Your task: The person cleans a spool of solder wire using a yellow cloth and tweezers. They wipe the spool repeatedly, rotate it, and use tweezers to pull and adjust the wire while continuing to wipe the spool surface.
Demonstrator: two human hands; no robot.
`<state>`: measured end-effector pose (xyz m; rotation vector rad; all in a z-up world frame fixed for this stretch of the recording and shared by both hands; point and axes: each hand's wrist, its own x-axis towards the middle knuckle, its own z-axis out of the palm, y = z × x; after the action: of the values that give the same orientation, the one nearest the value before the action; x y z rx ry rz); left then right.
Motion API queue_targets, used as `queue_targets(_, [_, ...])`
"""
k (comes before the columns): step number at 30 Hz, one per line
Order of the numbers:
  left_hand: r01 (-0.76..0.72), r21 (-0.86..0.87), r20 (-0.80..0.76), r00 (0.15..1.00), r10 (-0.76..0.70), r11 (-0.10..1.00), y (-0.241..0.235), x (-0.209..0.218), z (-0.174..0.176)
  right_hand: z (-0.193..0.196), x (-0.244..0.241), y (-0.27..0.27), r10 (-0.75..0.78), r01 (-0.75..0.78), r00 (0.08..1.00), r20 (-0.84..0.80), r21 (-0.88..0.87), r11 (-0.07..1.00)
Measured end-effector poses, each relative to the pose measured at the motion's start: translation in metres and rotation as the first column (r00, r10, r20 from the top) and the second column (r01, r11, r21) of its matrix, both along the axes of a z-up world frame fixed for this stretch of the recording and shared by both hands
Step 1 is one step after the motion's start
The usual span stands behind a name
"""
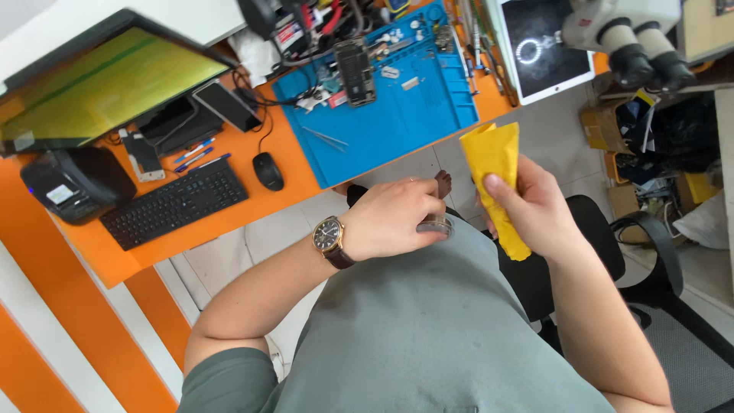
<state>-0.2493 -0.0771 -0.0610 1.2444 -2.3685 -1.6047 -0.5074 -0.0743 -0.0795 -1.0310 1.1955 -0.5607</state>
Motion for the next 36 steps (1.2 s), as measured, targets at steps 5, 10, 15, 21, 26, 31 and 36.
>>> queue_targets(5, [0.058, -0.151, 0.012, 0.998, -0.057, 0.987, -0.017, -0.065, -0.001, 0.056, -0.036, -0.024, 0.294, -0.309, 0.717, -0.632, 0.089, 0.947])
queue_targets(10, [-0.173, -0.038, -0.174, 0.971, 0.164, 0.984, -0.035, -0.104, 0.026, 0.029, -0.097, -0.029, 0.6, -0.637, 0.549, -0.582, 0.174, 0.751])
queue_targets(15, [-0.333, 0.229, -0.208, 0.901, 0.381, 0.915, -0.041, -0.118, 0.033, -0.047, -0.165, -0.009, 0.617, -0.616, 0.786, -0.036, -0.115, 0.779])
queue_targets(21, [-0.398, 0.246, -0.227, 0.863, 0.451, 0.884, -0.033, -0.131, 0.025, -0.057, -0.16, 0.005, 0.235, -0.034, 0.804, 0.546, -0.352, 0.936])
queue_targets(26, [-0.456, 0.235, -0.275, 0.816, 0.509, 0.858, -0.018, -0.129, 0.014, -0.073, -0.153, 0.02, 0.04, 0.25, 0.757, 0.652, -0.346, 0.904])
queue_targets(31, [-0.403, 0.246, -0.331, 0.82, 0.467, 0.882, -0.004, -0.119, 0.01, -0.036, -0.135, 0.013, -0.128, 0.376, 0.849, 0.512, -0.417, 0.827])
queue_targets(36, [-0.383, 0.231, -0.338, 0.83, 0.443, 0.894, 0.019, -0.096, 0.011, -0.004, -0.106, 0.016, -0.205, 0.379, 0.867, 0.453, -0.334, 0.863])
